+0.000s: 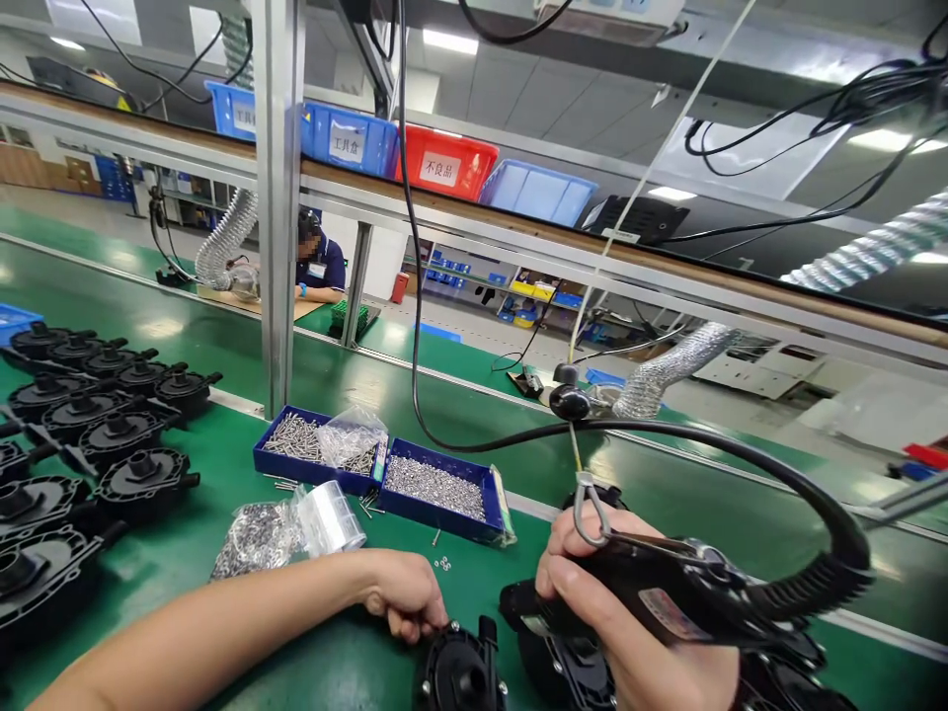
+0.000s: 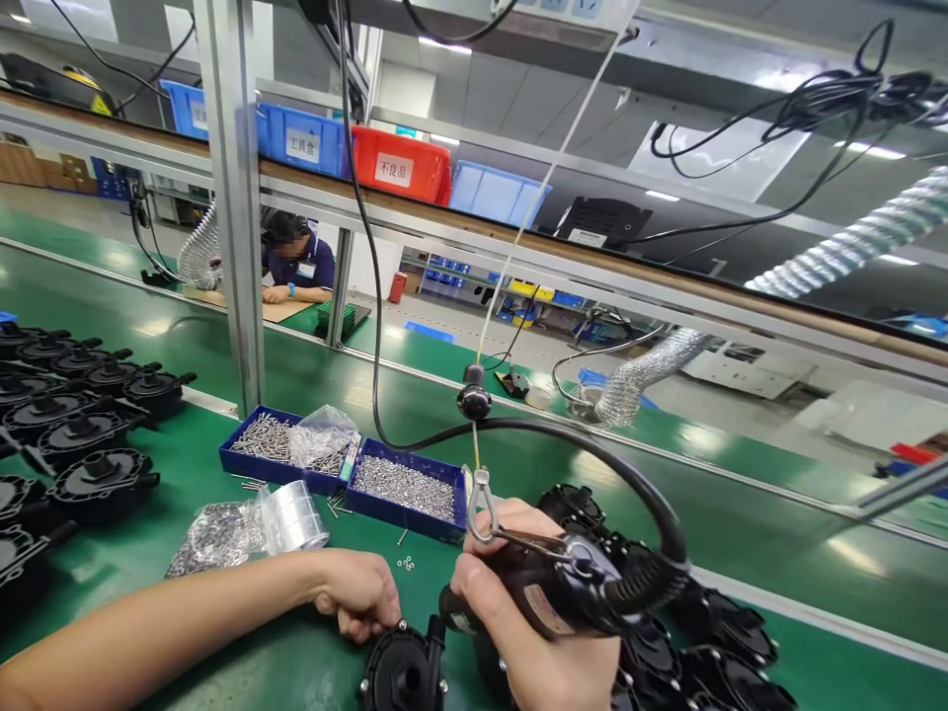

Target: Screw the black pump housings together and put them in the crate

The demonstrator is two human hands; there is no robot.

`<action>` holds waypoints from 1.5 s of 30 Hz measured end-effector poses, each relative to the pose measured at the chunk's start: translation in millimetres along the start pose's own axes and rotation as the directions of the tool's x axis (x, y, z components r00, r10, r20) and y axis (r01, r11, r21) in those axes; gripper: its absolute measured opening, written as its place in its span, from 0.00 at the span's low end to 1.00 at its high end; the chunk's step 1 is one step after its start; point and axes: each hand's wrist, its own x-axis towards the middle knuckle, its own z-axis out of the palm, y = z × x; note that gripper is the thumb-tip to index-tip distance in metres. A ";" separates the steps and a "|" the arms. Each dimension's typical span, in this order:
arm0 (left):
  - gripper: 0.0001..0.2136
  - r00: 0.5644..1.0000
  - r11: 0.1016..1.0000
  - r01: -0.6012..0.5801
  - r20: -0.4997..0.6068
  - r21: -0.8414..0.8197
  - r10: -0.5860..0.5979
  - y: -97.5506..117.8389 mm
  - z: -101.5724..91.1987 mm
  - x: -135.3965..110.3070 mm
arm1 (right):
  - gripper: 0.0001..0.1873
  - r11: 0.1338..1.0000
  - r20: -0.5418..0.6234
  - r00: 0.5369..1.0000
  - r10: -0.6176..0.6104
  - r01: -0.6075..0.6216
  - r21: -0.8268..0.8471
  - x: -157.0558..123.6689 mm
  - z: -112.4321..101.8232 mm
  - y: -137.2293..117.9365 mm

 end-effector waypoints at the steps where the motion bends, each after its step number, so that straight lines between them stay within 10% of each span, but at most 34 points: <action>1: 0.07 1.000 1.000 -0.013 0.017 -0.018 0.013 1.3 -0.9 -1.6 | 0.04 1.000 -0.004 1.000 0.019 -0.019 0.021 -0.7 -0.1 2.3; 11: 0.29 0.979 0.994 -0.097 0.185 0.047 0.087 14.7 -3.1 -30.9 | 0.05 0.975 0.106 0.984 0.140 -0.156 0.161 -0.4 6.3 26.7; 22: 0.20 0.997 0.988 0.017 -0.072 0.156 -0.005 23.1 0.9 -37.8 | 0.06 0.918 0.214 0.960 0.182 -0.244 0.313 2.0 15.0 45.6; 45: 0.32 0.987 0.990 -0.134 0.089 -0.035 0.137 12.1 -0.9 -33.1 | 0.07 0.903 0.337 0.924 0.182 -0.293 0.314 1.0 33.3 57.3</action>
